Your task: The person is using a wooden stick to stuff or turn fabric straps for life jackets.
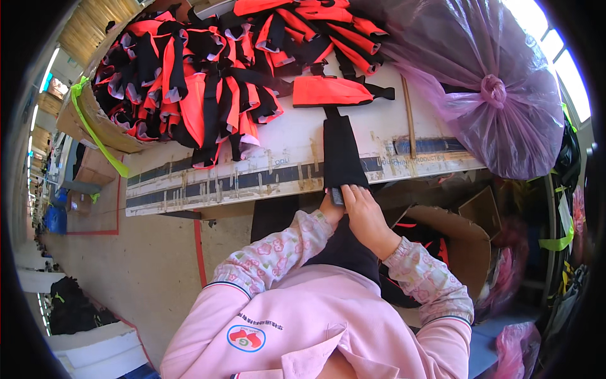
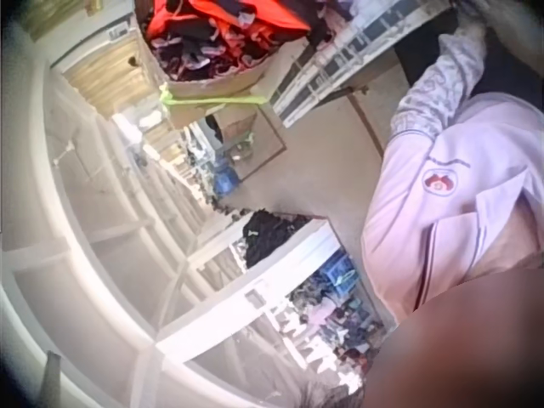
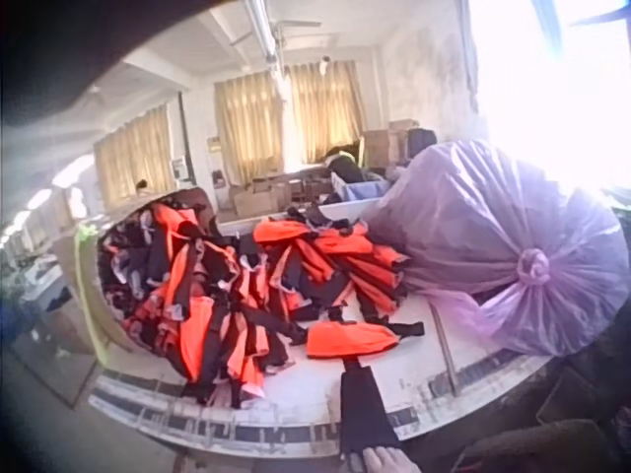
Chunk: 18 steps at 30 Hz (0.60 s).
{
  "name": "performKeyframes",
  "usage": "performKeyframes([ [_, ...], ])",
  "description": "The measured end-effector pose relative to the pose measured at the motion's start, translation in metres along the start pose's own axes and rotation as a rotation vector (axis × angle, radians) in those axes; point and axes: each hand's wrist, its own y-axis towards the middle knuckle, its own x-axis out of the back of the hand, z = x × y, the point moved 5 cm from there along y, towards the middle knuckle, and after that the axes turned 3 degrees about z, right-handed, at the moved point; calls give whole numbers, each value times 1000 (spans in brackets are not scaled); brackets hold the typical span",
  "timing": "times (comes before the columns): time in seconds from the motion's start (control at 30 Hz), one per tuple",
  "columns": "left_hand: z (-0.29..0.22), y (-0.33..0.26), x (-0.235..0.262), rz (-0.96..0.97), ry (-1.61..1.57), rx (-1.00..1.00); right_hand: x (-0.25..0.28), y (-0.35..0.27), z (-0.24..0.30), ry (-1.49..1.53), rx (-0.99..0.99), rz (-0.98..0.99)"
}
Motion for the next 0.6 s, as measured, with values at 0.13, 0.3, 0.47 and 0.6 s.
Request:
performKeyframes([
  [0.13,-12,-3,10,-113,159,62,-15,11,-9,-117,61,151],
  [0.3,-13,-4,-1,64,161,45,-32,24,-35,-226,56,463],
  [0.47,9,-8,12,95,91,218,-39,28,-24,-55,-85,864],
  [0.6,34,-14,24,-39,-113,204,-59,7,-12,-66,-115,499],
])
